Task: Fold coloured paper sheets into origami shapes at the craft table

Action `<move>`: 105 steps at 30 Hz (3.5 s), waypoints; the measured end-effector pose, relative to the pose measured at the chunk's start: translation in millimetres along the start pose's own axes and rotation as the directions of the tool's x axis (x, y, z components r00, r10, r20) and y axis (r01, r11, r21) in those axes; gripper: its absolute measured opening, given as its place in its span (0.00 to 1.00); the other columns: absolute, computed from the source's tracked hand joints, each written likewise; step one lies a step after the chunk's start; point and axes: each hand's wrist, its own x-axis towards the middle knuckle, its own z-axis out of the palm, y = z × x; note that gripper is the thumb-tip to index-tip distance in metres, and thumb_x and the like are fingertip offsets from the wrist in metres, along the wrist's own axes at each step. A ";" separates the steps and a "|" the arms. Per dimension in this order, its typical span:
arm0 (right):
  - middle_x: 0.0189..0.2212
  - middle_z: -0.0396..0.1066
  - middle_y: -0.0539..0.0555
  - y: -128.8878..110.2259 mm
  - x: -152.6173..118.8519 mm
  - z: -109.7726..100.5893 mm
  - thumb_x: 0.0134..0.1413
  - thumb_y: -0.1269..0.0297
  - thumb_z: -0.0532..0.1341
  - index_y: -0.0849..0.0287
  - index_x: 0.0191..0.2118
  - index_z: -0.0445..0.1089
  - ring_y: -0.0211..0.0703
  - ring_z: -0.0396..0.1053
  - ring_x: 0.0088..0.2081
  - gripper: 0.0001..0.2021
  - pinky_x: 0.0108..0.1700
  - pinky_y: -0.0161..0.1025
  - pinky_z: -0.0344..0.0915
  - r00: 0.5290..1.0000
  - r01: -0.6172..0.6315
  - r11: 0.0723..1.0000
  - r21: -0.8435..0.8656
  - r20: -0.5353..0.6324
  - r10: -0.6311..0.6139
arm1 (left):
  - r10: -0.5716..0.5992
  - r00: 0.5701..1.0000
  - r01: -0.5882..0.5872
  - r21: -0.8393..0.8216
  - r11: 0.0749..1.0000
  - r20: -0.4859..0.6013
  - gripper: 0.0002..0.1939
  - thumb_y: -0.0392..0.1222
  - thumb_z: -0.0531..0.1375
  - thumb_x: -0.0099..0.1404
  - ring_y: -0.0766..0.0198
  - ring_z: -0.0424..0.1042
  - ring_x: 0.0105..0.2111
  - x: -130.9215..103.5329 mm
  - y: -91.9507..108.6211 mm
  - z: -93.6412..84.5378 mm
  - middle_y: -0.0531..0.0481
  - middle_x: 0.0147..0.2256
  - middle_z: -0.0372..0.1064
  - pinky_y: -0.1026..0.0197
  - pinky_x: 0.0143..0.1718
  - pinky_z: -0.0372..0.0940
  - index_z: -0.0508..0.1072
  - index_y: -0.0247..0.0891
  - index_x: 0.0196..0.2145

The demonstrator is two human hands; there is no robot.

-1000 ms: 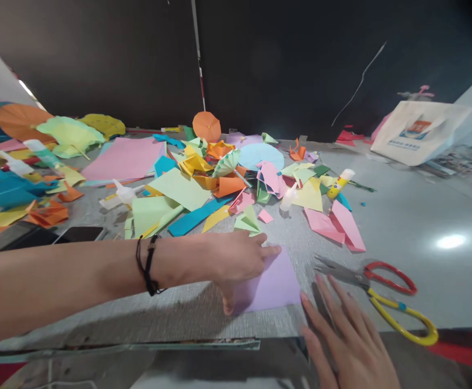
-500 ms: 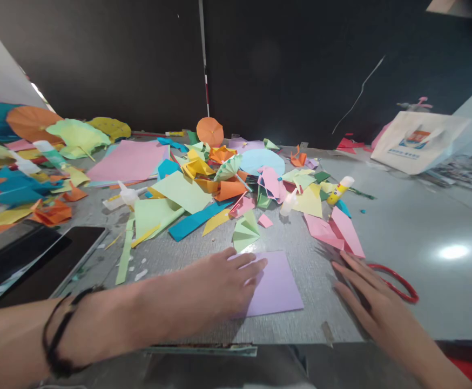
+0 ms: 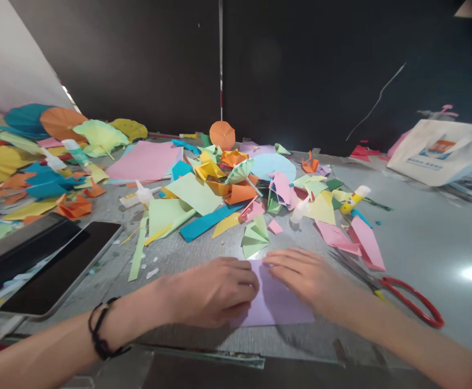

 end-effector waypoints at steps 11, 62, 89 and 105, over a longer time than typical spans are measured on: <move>0.43 0.82 0.55 9.5 0.1 37.6 0.73 0.73 0.56 0.59 0.47 0.74 0.46 0.79 0.44 0.09 0.47 0.47 0.76 0.967 -0.121 0.943 0.309 -0.178 0.182 | 0.035 0.974 -0.104 -0.302 0.947 -0.225 0.08 0.35 0.57 0.73 0.57 0.73 0.38 7.7 -23.0 30.9 0.42 0.35 0.76 0.57 0.40 0.70 0.74 0.36 0.35; 0.40 0.77 0.54 -4.5 28.2 37.9 0.68 0.67 0.63 0.54 0.40 0.77 0.44 0.75 0.43 0.05 0.46 0.42 0.72 0.817 -0.208 0.395 0.895 -0.063 0.573 | -0.654 0.756 0.231 -0.949 0.217 0.034 0.10 0.41 0.64 0.68 0.70 0.71 0.18 0.1 -13.7 30.3 0.46 0.27 0.79 0.69 0.20 0.66 0.81 0.30 0.37; 0.28 0.73 0.50 -15.5 29.3 45.4 0.50 0.68 0.72 0.57 0.24 0.73 0.39 0.71 0.31 0.10 0.33 0.37 0.68 0.808 -0.284 0.110 0.953 0.175 0.563 | -0.423 0.815 0.165 -0.542 0.824 -0.396 0.13 0.30 0.59 0.68 0.73 0.59 0.19 1.9 -6.0 43.1 0.54 0.19 0.67 0.67 0.22 0.51 0.78 0.31 0.26; 0.29 0.75 0.50 -13.5 28.0 33.9 0.63 0.58 0.67 0.58 0.37 0.74 0.38 0.77 0.31 0.09 0.35 0.35 0.75 0.827 -0.278 -0.174 0.945 0.328 0.456 | -0.385 0.823 0.157 -0.484 0.861 -0.418 0.09 0.33 0.61 0.71 0.72 0.66 0.19 -3.7 -4.2 33.9 0.53 0.23 0.74 0.68 0.23 0.56 0.80 0.35 0.33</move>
